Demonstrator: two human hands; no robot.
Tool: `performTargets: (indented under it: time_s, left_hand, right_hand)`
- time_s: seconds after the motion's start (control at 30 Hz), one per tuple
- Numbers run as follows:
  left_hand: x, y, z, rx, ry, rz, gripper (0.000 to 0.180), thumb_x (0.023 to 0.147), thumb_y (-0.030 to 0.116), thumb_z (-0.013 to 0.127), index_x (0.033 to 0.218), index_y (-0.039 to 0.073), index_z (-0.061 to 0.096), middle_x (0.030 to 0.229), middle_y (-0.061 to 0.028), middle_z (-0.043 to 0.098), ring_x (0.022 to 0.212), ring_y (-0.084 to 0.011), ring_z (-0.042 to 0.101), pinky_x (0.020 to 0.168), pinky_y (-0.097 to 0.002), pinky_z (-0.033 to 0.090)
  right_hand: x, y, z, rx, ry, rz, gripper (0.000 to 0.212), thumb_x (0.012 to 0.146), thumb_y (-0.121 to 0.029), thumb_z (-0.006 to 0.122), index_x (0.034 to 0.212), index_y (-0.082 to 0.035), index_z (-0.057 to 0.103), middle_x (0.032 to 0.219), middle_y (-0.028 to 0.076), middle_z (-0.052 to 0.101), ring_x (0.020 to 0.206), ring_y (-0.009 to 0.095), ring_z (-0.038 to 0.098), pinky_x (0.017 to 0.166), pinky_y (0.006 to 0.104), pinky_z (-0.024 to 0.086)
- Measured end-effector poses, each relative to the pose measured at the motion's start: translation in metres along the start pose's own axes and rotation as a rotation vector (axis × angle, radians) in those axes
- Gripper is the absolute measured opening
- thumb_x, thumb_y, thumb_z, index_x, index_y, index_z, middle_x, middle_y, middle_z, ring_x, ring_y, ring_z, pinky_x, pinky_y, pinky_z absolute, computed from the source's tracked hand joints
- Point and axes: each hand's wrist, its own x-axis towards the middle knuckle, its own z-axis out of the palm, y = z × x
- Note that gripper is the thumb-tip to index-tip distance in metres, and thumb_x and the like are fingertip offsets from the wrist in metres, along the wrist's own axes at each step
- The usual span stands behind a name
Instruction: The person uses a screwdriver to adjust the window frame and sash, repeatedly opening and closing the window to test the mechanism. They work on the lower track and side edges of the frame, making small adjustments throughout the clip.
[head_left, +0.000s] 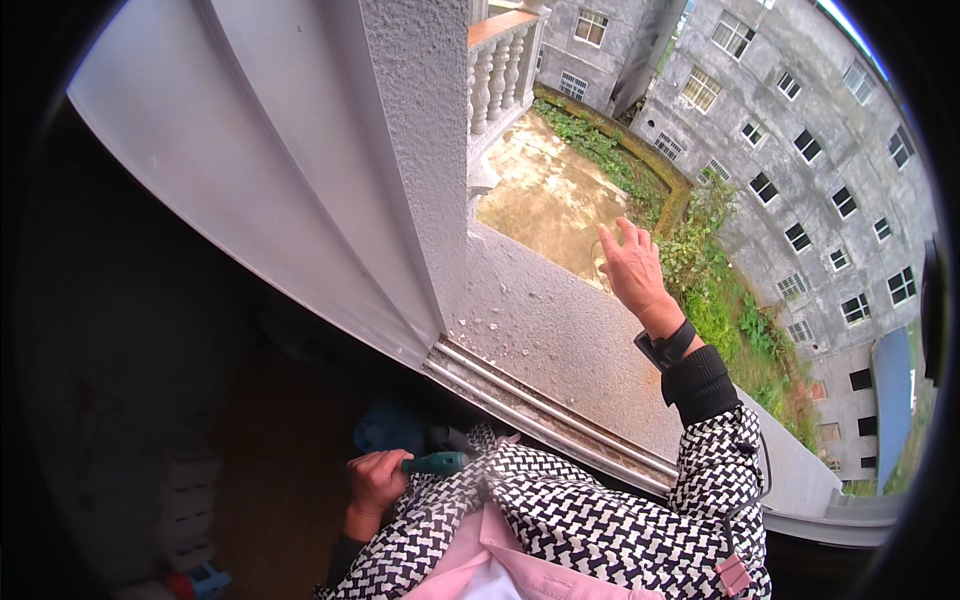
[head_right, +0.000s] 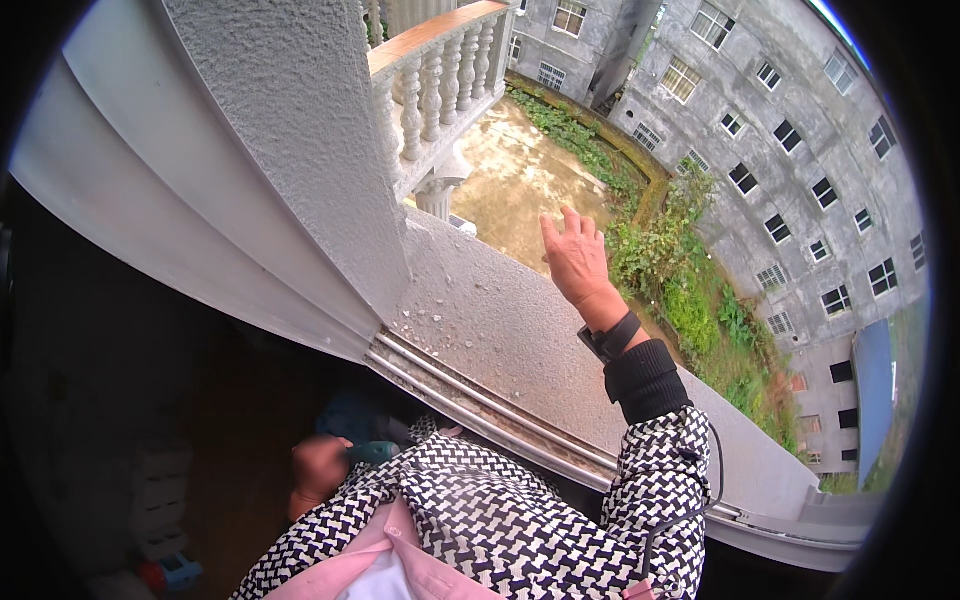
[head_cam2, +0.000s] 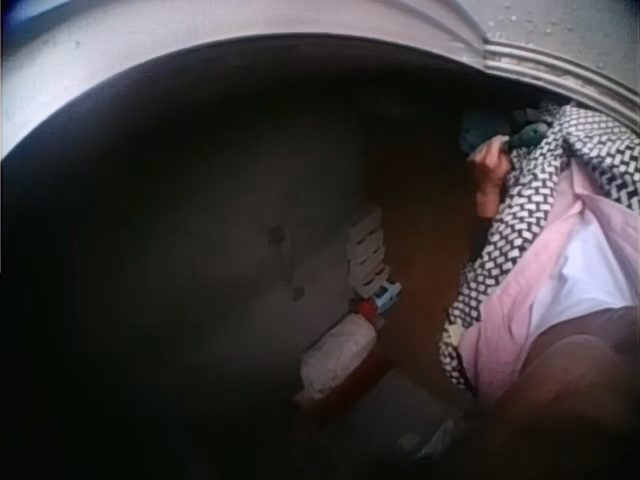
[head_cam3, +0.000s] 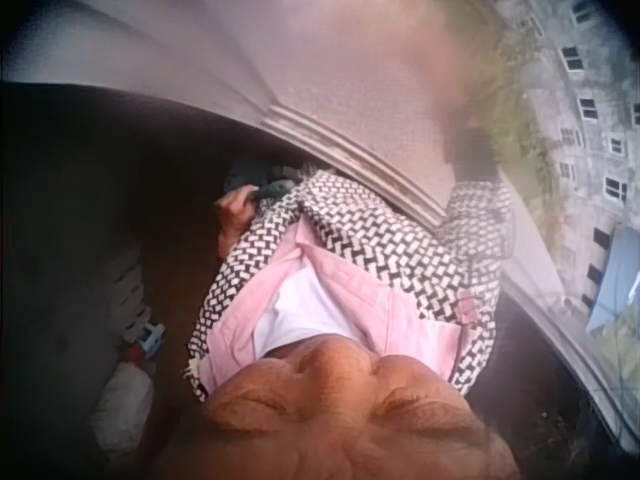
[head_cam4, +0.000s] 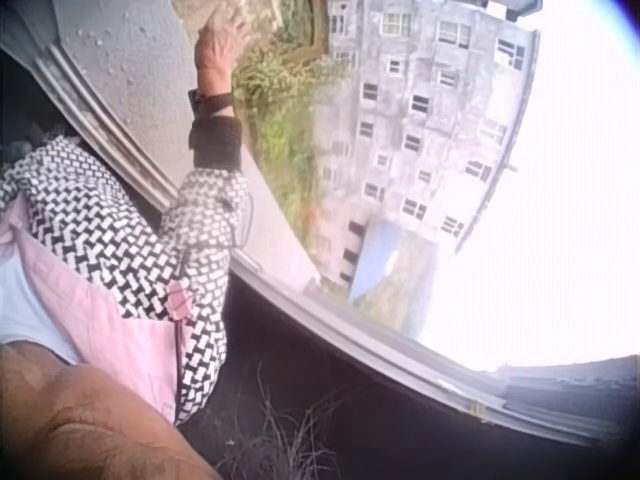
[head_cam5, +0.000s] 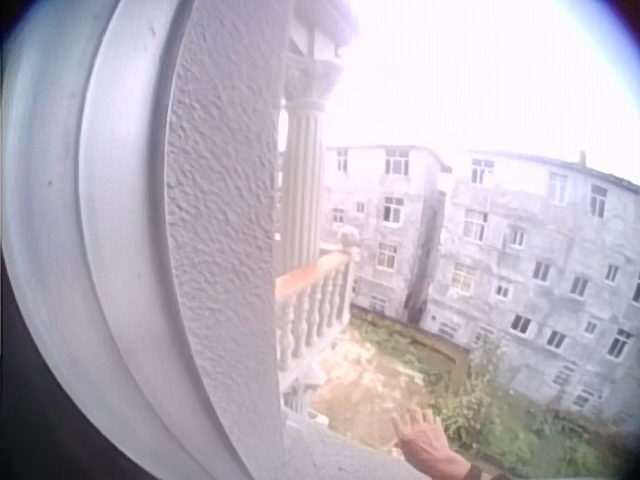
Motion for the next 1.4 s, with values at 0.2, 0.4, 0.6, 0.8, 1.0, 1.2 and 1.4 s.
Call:
performTargets:
  time_s: [0.2, 0.4, 0.6, 0.8, 1.0, 1.2, 1.4]
  left_hand:
    - [0.002, 0.002, 0.001, -0.007, -0.016, -0.038, 0.009, 0.080, 0.004, 0.070, 0.082, 0.012, 0.074, 0.075, -0.0097, 0.072, 0.067, -0.0289, 0.073, 0.059, -0.0377, 0.057]
    - [0.018, 0.008, -0.004, -0.018, -0.099, -0.016, 0.005, 0.083, 0.009, 0.069, 0.082, 0.012, 0.074, 0.075, -0.0088, 0.073, 0.066, -0.0290, 0.073, 0.059, -0.0388, 0.057]
    - [0.030, 0.011, 0.002, -0.016, -0.199, -0.049, 0.007, 0.079, 0.006, 0.069, 0.083, 0.011, 0.074, 0.073, -0.0107, 0.072, 0.065, -0.0311, 0.072, 0.058, -0.0404, 0.057]
    - [0.045, 0.001, -0.010, -0.046, -0.380, -0.126, 0.014, 0.079, 0.004, 0.067, 0.089, 0.008, 0.075, 0.077, -0.0153, 0.073, 0.068, -0.0349, 0.073, 0.062, -0.0430, 0.058]
    - [0.074, 0.029, -0.047, 0.031, -0.698, -0.447, 0.015, 0.094, 0.015, 0.060, 0.101, 0.010, 0.072, 0.085, -0.0137, 0.071, 0.079, -0.0310, 0.070, 0.069, -0.0392, 0.056]
    - [0.097, 0.030, -0.024, 0.090, -0.793, -0.589, 0.014, 0.092, 0.013, 0.062, 0.100, 0.009, 0.073, 0.082, -0.0135, 0.071, 0.076, -0.0302, 0.071, 0.067, -0.0386, 0.056]
    - [0.095, 0.019, -0.014, 0.132, -0.862, -0.652, 0.013, 0.090, 0.011, 0.063, 0.099, 0.008, 0.073, 0.080, -0.0133, 0.070, 0.073, -0.0294, 0.071, 0.065, -0.0381, 0.056]
  right_hand:
    - [-0.077, -0.071, 0.002, 0.740, -0.442, -0.712, 0.052, 0.085, -0.023, 0.076, 0.136, -0.024, 0.067, 0.144, 0.020, 0.051, 0.120, 0.038, 0.056, 0.096, 0.0457, 0.051]
    - [-0.116, -0.111, -0.003, 0.580, -0.427, -0.702, 0.040, 0.097, -0.029, 0.056, 0.132, -0.016, 0.068, 0.138, 0.019, 0.052, 0.115, 0.032, 0.056, 0.087, 0.0436, 0.047]
    - [-0.135, -0.121, 0.000, 0.614, -0.320, -0.705, 0.025, 0.084, -0.025, 0.061, 0.084, -0.001, 0.070, 0.134, 0.026, 0.056, 0.109, 0.031, 0.059, 0.088, 0.0410, 0.047]
    - [-0.123, -0.113, 0.020, 0.936, -0.282, -0.719, 0.024, 0.085, -0.021, 0.061, 0.088, 0.001, 0.070, 0.130, 0.018, 0.059, 0.121, 0.031, 0.053, 0.087, 0.0427, 0.042]
    - [-0.085, -0.067, 0.035, 1.458, -0.463, -0.384, 0.019, 0.092, -0.016, 0.060, 0.101, 0.001, 0.064, 0.117, 0.016, 0.062, 0.111, 0.035, 0.055, 0.092, 0.0454, 0.045]
    - [-0.030, 0.115, 0.069, 0.760, -0.061, -0.001, 0.026, 0.083, 0.001, 0.062, 0.108, -0.003, 0.064, 0.121, 0.013, 0.065, 0.105, 0.032, 0.061, 0.087, 0.0434, 0.050]
    - [-0.053, 0.148, 0.070, 0.443, -0.156, 0.023, 0.060, 0.089, -0.009, 0.069, 0.145, 0.003, 0.051, 0.137, 0.021, 0.060, 0.123, 0.038, 0.060, 0.101, 0.0458, 0.050]
